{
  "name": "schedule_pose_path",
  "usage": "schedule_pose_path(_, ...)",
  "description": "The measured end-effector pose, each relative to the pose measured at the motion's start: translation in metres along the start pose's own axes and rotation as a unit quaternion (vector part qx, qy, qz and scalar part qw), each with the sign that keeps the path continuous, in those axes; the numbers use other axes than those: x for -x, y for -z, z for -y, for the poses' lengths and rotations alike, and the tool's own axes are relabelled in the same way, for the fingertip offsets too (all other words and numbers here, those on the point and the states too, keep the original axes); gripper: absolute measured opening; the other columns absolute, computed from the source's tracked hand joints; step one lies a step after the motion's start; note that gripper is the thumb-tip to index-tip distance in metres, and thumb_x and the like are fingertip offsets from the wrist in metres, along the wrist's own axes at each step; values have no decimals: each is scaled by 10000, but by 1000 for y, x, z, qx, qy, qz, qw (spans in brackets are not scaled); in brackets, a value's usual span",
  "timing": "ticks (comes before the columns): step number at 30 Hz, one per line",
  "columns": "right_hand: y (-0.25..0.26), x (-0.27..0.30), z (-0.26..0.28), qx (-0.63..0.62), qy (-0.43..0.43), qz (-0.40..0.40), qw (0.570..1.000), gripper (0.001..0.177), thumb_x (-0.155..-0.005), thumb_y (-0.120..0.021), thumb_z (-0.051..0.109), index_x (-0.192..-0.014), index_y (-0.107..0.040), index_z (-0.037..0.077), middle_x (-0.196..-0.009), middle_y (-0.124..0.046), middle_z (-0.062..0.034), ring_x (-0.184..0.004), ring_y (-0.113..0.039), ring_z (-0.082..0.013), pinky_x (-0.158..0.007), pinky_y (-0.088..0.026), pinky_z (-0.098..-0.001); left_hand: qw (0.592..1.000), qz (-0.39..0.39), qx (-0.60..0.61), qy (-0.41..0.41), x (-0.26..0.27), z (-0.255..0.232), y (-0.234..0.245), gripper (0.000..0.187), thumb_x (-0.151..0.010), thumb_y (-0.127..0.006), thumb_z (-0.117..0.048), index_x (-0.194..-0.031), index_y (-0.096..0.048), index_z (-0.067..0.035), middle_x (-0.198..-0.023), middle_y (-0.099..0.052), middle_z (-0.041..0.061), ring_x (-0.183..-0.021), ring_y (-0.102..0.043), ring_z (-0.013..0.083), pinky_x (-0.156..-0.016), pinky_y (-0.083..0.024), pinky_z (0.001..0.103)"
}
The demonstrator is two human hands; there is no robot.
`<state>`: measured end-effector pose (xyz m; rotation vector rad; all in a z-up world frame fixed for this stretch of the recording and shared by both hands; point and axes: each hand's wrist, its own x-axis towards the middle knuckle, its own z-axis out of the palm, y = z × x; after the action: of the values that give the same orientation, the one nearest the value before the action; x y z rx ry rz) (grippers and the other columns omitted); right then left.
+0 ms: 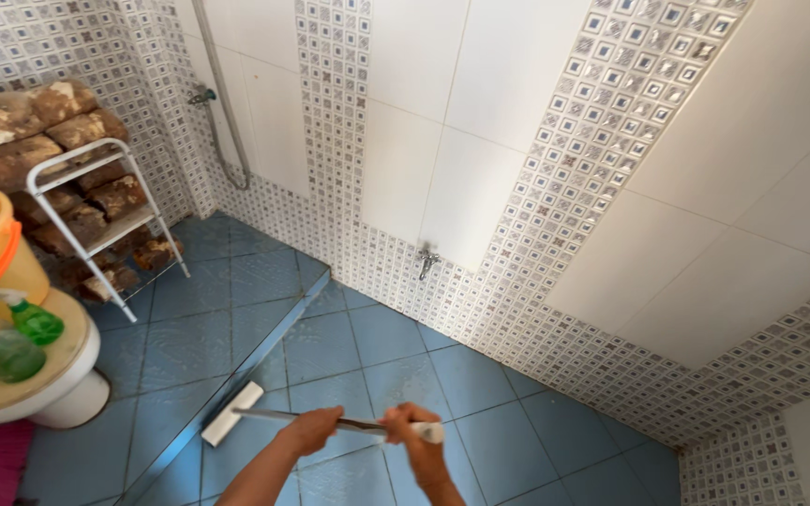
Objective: The person sprays liquid into a yellow bucket, adds water from a purple scoop, washes their hands in the bucket, and uses a squeegee to move water across the tiled floor of a bathroom.
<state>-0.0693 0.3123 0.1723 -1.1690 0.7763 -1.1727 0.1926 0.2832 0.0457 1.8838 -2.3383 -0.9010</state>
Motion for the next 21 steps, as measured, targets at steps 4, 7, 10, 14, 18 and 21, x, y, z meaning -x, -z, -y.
schedule_pose_path(4, -28, -1, -14, -16, 29, 70, 997, 355, -998, -684, 164, -679, -575, 55, -666, -622, -48, -636, -604, -123, -715, -545, -297, 998, -63, 13, 20, 23, 16, -5, 215, -944, -641, -119, -1104, -501, -81, -1155, -646, 170, -1149, -603, 383, -957, -477, 506)
schedule_pose_path(7, -35, -8, -8, -2, 49, 61, 997, 401, -1002, -684, 162, -650, -523, 59, -649, -619, -50, -599, -568, -121, -683, -527, -302, 979, -188, 75, -24, 25, 9, -8, 333, -875, -685, -117, -1144, -495, -70, -1215, -601, 189, -1190, -542, 411, -990, -451, 496)
schedule_pose_path(10, -31, -8, 0, 51, 38, 28, 998, 406, -970, -674, 163, -607, -523, 58, -612, -626, -57, -548, -535, -111, -535, -461, -290, 977, -174, 84, 91, 18, -8, -15, 234, -966, -631, -179, -1112, -490, -62, -1224, -601, 178, -1223, -548, 388, -1022, -462, 477)
schedule_pose_path(14, 4, 2, 13, 43, 61, -2, 997, 419, -994, -670, 204, -614, -556, 70, -583, -578, -28, -523, -508, -92, -595, -573, -275, 983, -154, 79, 54, 2, -39, -31, 199, -974, -615, -152, -1086, -514, -21, -1209, -593, 223, -1194, -552, 423, -1025, -460, 489)
schedule_pose_path(18, 64, 14, 51, 96, -7, -65, 993, 352, -928, -686, 252, -638, -674, 52, -600, -681, -53, -522, -585, -111, -494, -476, -272, 971, -218, 71, -68, -15, -95, -56, 213, -967, -621, -122, -1102, -520, 9, -1146, -610, 284, -1129, -562, 471, -984, -453, 536)
schedule_pose_path(21, 110, 24, 95, 146, -12, -98, 984, 360, -908, -703, 292, -638, -690, 55, -579, -692, -64, -505, -591, -135, -482, -464, -289, 982, -162, 92, -43, -21, -151, -71, 216, -958, -624, -150, -1072, -517, 0, -1062, -646, 254, -1048, -612, 457, -881, -507, 541)
